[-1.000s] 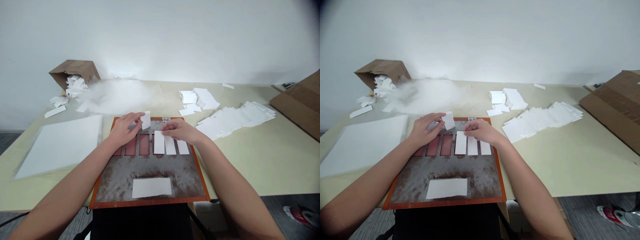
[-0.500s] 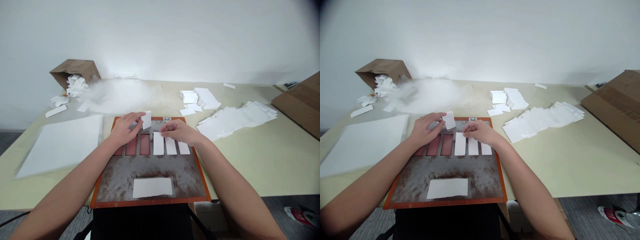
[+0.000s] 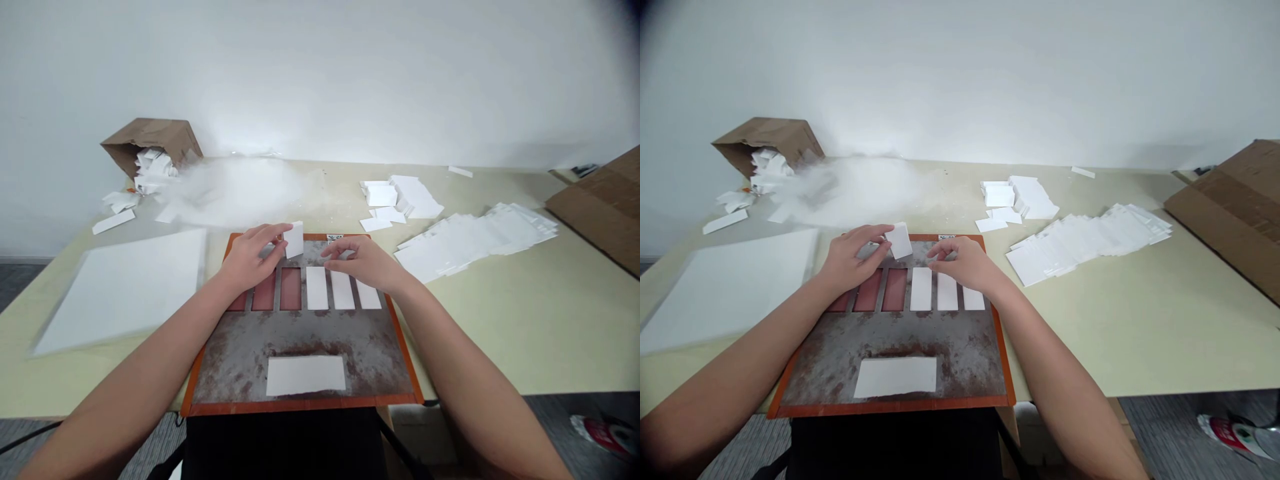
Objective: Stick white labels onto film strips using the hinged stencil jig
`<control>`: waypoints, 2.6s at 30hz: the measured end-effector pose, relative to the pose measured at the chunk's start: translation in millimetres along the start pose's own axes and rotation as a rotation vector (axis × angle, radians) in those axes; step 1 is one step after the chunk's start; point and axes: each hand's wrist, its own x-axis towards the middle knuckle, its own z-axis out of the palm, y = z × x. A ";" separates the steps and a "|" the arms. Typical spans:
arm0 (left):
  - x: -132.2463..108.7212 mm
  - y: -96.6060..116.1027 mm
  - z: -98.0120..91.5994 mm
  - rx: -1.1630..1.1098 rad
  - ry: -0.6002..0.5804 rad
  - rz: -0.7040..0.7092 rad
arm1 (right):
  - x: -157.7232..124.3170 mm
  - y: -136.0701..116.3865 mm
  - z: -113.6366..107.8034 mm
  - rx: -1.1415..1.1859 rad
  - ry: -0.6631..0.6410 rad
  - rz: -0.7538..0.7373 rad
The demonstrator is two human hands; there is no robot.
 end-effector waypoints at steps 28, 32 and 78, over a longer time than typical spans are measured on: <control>-0.2 0.9 -0.8 0.003 -0.019 -0.017 | -10.3 -5.3 -21.1 -0.287 -0.208 -0.027; -0.4 0.5 -0.3 0.000 -0.014 -0.015 | -11.5 -5.0 -24.5 -0.341 -0.246 0.028; 0.4 6.4 -7.5 -0.160 -0.064 0.032 | 4.6 -1.0 27.0 -0.806 0.578 -0.718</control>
